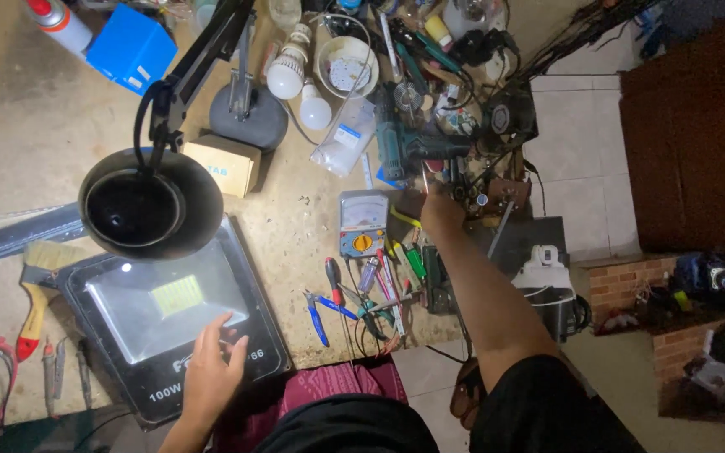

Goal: The person is screwing an LED board into a metal housing and then assembling the front glass and frame of a floodlight.

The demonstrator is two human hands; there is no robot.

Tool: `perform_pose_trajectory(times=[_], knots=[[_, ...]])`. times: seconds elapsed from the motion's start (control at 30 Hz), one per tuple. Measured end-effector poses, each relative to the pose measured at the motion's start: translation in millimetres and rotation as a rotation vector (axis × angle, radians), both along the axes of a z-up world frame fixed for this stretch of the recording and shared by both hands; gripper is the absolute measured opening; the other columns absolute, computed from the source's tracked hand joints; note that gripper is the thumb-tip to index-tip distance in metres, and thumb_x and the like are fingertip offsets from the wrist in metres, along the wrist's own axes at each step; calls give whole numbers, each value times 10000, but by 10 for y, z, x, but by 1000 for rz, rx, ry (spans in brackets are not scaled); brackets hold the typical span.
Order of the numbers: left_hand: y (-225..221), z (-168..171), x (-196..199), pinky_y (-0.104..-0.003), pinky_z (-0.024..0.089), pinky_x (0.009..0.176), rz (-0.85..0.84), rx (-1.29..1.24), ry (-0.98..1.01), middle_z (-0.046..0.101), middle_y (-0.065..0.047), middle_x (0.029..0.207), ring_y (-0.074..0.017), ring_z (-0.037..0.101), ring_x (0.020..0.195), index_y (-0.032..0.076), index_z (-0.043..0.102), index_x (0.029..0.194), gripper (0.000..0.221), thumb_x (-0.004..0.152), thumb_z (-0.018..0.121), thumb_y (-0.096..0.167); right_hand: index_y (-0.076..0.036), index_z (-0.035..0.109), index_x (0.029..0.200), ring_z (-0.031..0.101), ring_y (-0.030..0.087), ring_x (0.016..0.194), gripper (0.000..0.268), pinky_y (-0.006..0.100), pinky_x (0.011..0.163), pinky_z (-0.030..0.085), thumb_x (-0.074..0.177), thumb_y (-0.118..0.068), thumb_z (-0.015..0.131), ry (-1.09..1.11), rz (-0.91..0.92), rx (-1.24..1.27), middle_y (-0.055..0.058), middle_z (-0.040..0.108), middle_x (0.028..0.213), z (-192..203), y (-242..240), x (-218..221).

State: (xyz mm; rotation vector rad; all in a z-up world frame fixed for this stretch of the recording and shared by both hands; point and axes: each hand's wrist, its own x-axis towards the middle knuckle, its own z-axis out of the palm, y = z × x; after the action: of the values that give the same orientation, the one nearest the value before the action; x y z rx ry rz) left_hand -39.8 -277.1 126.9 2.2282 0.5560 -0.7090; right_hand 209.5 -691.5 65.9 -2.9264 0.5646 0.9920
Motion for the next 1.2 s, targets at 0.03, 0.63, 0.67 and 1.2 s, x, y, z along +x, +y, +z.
perform_pose_trajectory(times=[0.03,0.63,0.67,1.2], knots=[[-27,-50,32,-320,626,755,14,6,7,670,-30,1211,-118,683,903,205,496,1484,552,955,627,293,-98,451,1400,708,431,1053,376,544,785,574,1028,-50,480,7,14,6,218,705,1213,-24,-34,15],[-929,-1468,1991,-385,612,837,-55,46,-382,643,-109,991,-302,739,935,97,749,1148,246,906,729,61,-51,613,1398,679,99,950,507,260,859,520,1015,-382,591,-440,-538,703,65,662,1159,1354,216,-1015],[-951,-1428,2085,-411,612,866,-81,52,-388,632,-110,1031,-323,729,973,136,765,1149,223,930,723,119,-59,598,1437,652,262,1108,576,406,995,494,958,-379,590,-365,-433,502,157,666,1252,1417,167,-1136],[-769,-1575,2342,-470,470,647,-255,-137,-662,623,-78,999,-333,625,898,190,698,890,56,835,691,190,-304,699,1295,661,310,1079,415,554,882,489,889,-343,776,-188,-539,-137,-43,677,1282,2857,-377,-2462]])
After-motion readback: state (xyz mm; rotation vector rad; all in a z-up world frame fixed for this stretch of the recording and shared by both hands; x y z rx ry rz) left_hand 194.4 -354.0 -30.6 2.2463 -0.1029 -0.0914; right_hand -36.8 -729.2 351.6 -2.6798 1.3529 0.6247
